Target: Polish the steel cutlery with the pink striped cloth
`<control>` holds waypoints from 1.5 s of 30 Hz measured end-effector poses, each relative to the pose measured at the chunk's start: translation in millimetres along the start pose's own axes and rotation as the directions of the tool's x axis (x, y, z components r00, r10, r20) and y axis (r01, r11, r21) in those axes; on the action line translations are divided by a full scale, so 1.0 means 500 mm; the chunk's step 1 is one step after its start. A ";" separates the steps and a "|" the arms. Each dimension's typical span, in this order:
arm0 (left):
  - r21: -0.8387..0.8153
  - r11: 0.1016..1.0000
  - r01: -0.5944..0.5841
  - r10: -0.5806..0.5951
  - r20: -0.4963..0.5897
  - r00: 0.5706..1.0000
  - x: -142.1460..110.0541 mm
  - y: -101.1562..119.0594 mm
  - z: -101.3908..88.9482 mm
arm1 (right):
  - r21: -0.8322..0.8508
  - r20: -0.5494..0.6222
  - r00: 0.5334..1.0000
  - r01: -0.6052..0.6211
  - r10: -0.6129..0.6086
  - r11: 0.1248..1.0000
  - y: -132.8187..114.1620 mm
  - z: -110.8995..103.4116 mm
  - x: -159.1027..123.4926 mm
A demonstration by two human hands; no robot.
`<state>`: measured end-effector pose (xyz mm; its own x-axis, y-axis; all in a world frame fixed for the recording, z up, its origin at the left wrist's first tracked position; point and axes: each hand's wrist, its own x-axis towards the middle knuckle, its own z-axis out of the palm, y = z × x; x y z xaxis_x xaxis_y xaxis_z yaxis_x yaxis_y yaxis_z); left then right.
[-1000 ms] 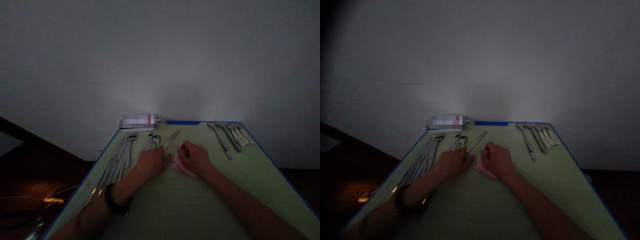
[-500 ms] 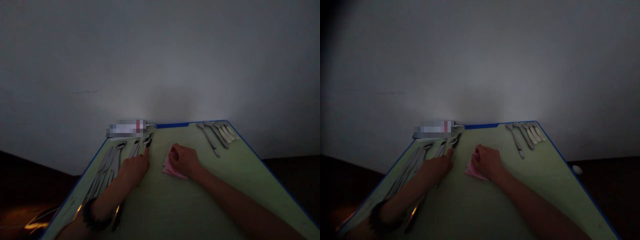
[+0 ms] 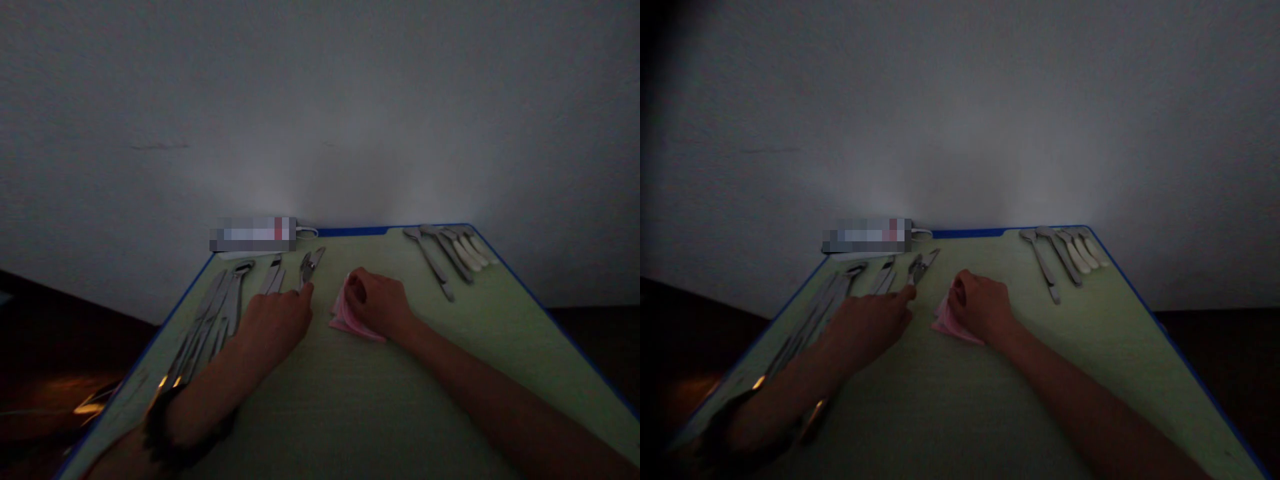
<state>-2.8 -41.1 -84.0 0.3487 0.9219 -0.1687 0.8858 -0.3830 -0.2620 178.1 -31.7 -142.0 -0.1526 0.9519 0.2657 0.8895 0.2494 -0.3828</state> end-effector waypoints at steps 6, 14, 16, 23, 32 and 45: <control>-0.076 0.993 -0.092 0.090 -0.033 0.995 -0.001 0.050 0.039 | 0.053 -0.062 0.997 0.045 -0.042 0.998 0.004 0.003 0.004; -0.165 0.986 0.006 -0.020 -0.083 0.996 0.007 0.055 0.055 | -0.028 -0.092 0.994 0.061 -0.063 0.998 0.007 0.013 0.000; -0.141 0.990 0.023 -0.035 -0.083 0.996 -0.001 0.061 0.053 | 0.025 -0.091 0.995 0.051 -0.049 0.998 0.011 0.015 0.005; -0.157 0.985 -0.078 0.069 -0.058 0.996 -0.010 0.080 0.046 | 0.493 -0.104 0.992 -0.016 0.077 0.870 0.031 0.003 0.018; 0.008 1.000 0.021 -0.021 0.041 0.999 -0.020 0.049 0.031 | 0.888 0.011 0.932 -0.176 0.362 0.425 0.089 0.017 0.047; -0.093 0.996 0.013 -0.006 0.083 0.997 -0.004 0.021 0.035 | 0.703 -0.002 0.995 -0.072 0.103 0.707 0.041 -0.017 0.026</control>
<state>0.3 -47.8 -103.1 0.3170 0.9161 -0.2456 0.9150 -0.3636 -0.1750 197.9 -15.5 -138.7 -0.0596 0.9721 0.2267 0.3369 0.2334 -0.9121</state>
